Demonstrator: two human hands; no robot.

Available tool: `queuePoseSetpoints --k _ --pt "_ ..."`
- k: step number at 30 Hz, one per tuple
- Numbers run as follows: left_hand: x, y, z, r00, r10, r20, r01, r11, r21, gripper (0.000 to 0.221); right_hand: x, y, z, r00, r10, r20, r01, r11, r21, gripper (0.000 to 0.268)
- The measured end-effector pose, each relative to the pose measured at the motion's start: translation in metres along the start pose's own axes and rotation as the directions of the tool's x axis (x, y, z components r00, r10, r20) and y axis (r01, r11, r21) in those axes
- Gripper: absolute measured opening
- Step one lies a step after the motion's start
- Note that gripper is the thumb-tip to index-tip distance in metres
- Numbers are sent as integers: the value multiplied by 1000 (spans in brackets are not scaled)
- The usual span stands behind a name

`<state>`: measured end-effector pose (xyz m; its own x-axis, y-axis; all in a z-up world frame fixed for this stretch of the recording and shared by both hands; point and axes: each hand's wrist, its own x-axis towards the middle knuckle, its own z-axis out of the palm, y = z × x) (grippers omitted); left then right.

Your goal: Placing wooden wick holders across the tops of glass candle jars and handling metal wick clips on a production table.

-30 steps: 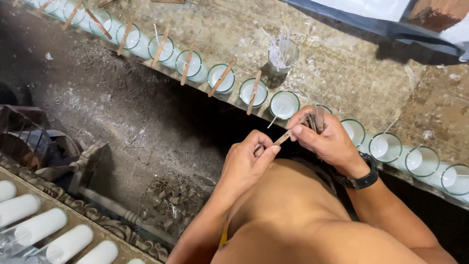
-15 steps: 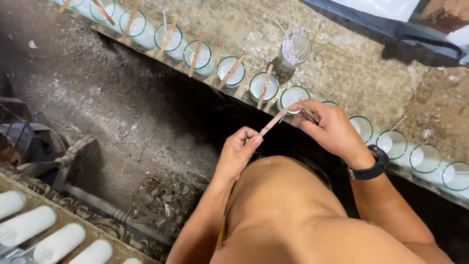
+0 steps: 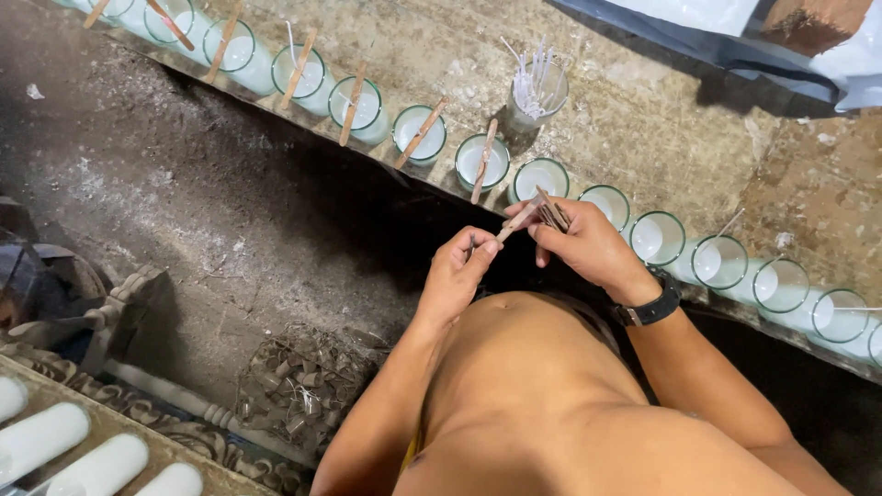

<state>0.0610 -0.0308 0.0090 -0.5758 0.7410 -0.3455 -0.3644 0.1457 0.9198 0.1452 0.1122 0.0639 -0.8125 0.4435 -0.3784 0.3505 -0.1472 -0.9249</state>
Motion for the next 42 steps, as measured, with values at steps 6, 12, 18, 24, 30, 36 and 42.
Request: queuePoseSetpoints --k 6,12,18,24,30,36,42 --pt "2 3 2 1000 0 -20 0 1000 1 10 5 22 -2 1000 -11 8 10 993 114 20" --pt "11 -19 3 999 5 -32 -4 1000 7 9 8 23 0 1000 0 5 -1 987 163 25" --pt "12 -3 12 1000 -12 -17 13 998 64 12 7 25 -5 1000 -19 -19 22 982 189 29" --pt "24 -9 21 999 11 -33 -7 991 135 14 -1 17 -23 987 -123 -107 126 992 23 38" --pt "37 -12 35 992 -45 -119 62 988 145 20 -12 -11 -42 954 -192 -230 155 973 -170 37" --pt "46 -25 42 980 -128 -154 150 979 140 29 -15 -6 -50 947 -173 -270 216 967 137 27" --pt "45 -17 51 956 -253 -150 267 960 81 34 -18 6 -58 939 -173 -296 264 916 302 23"
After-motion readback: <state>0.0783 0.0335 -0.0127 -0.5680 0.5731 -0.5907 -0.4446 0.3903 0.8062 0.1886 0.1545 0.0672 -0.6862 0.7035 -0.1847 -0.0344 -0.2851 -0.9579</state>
